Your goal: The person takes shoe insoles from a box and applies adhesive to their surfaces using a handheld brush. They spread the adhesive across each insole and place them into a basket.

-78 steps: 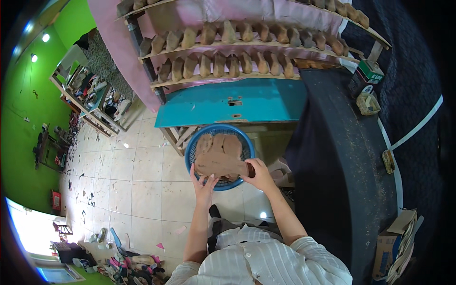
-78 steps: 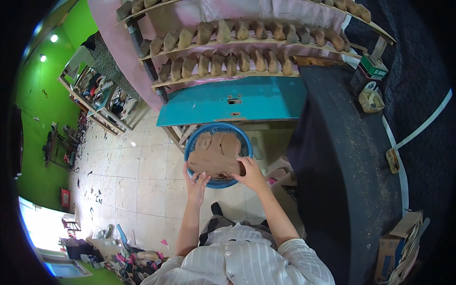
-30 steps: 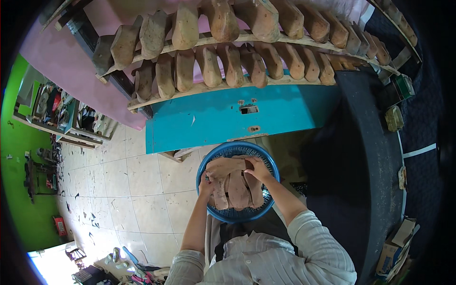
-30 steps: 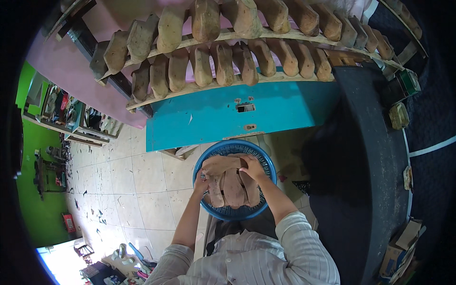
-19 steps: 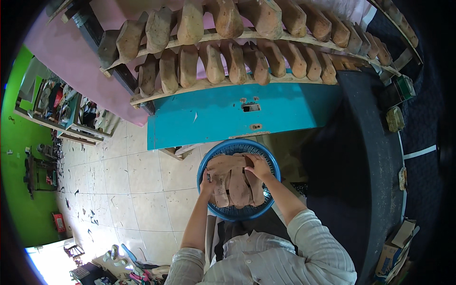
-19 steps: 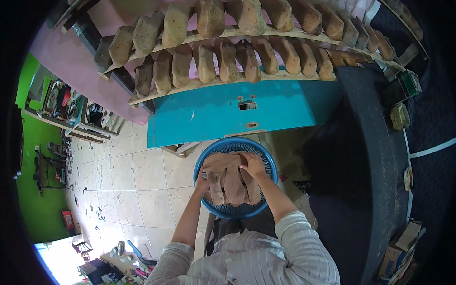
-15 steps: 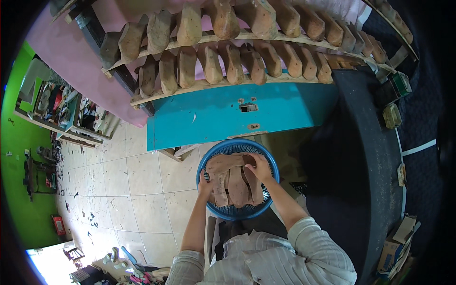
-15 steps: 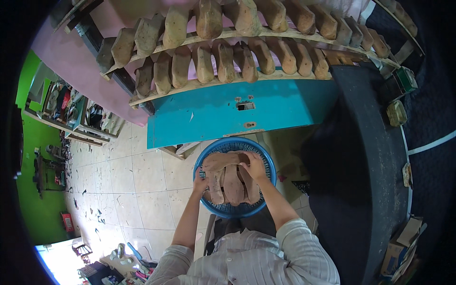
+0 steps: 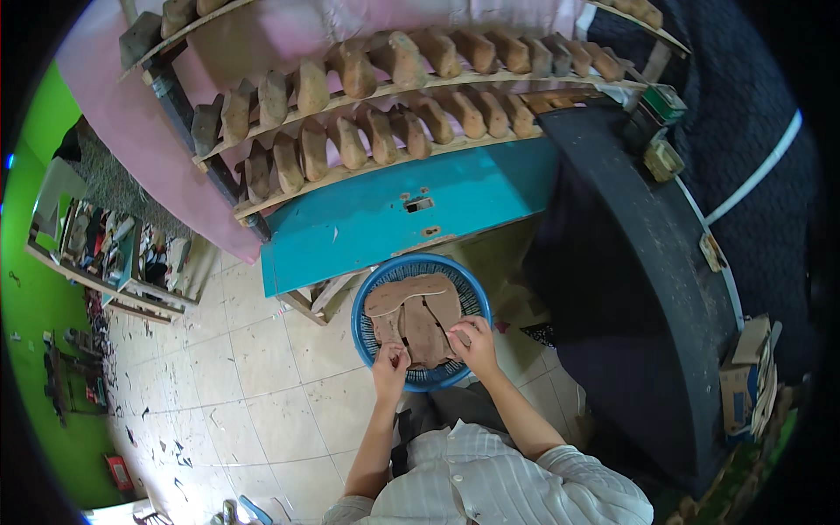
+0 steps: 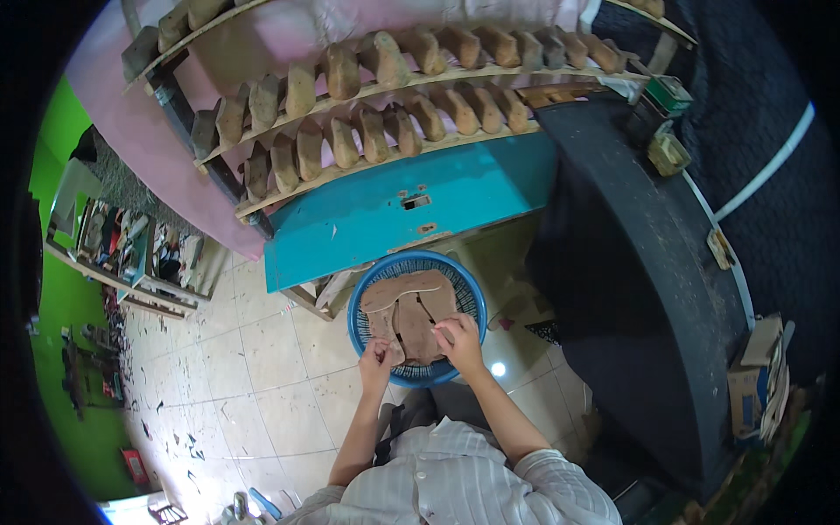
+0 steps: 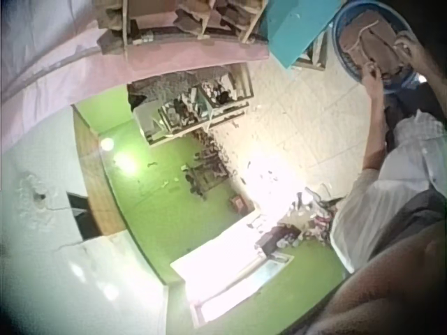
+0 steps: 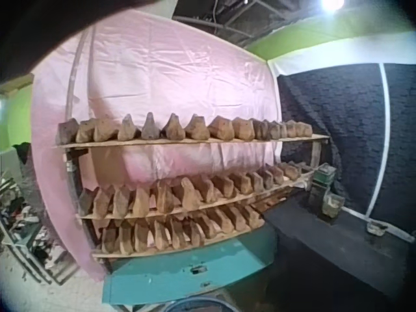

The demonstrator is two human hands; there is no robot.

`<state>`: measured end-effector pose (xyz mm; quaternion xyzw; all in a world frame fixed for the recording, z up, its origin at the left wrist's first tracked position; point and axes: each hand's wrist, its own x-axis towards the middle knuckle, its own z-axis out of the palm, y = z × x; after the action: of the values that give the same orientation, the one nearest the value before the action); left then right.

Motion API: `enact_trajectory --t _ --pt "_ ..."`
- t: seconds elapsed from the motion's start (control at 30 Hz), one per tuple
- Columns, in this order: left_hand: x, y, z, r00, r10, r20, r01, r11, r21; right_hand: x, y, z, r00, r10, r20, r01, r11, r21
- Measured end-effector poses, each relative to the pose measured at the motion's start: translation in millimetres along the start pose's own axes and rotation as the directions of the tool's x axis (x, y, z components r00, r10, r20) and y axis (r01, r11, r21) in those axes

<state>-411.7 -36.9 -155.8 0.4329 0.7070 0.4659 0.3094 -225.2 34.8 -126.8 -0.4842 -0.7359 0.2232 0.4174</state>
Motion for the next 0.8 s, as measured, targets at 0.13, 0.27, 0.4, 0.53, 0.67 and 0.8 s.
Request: enact_trajectory --t 0.13,0.27,0.4,0.53,0.67,0.8 --pt "-22 28 1 0.993 0.113 0.042 -0.113 0.994 -0.011 -21 -19 -30 0.997 -0.020 -0.077 0.016 0.999 -0.047" --pt "-35 48 11 0.973 0.174 0.151 -0.173 0.985 -0.017 -42 -32 -63 0.979 0.011 -0.202 -0.024 0.998 -0.064" --pt "-45 81 34 0.939 0.236 0.251 -0.228 0.972 -0.063 -67 -40 -108 0.936 0.050 -0.349 -0.102 0.986 -0.132" --pt "-54 115 72 0.892 0.295 0.342 -0.290 0.955 -0.068 -82 -39 -165 0.860 0.084 -0.502 -0.206 0.959 -0.193" --pt "-60 156 121 0.775 0.436 0.457 -0.402 0.899 -0.177 -100 -32 -220 0.760 0.095 -0.643 -0.312 0.921 -0.233" --pt "-82 209 179 0.688 0.510 0.516 -0.453 0.858 -0.243 -121 -18 -279 0.669 0.039 -0.742 -0.366 0.886 -0.283"
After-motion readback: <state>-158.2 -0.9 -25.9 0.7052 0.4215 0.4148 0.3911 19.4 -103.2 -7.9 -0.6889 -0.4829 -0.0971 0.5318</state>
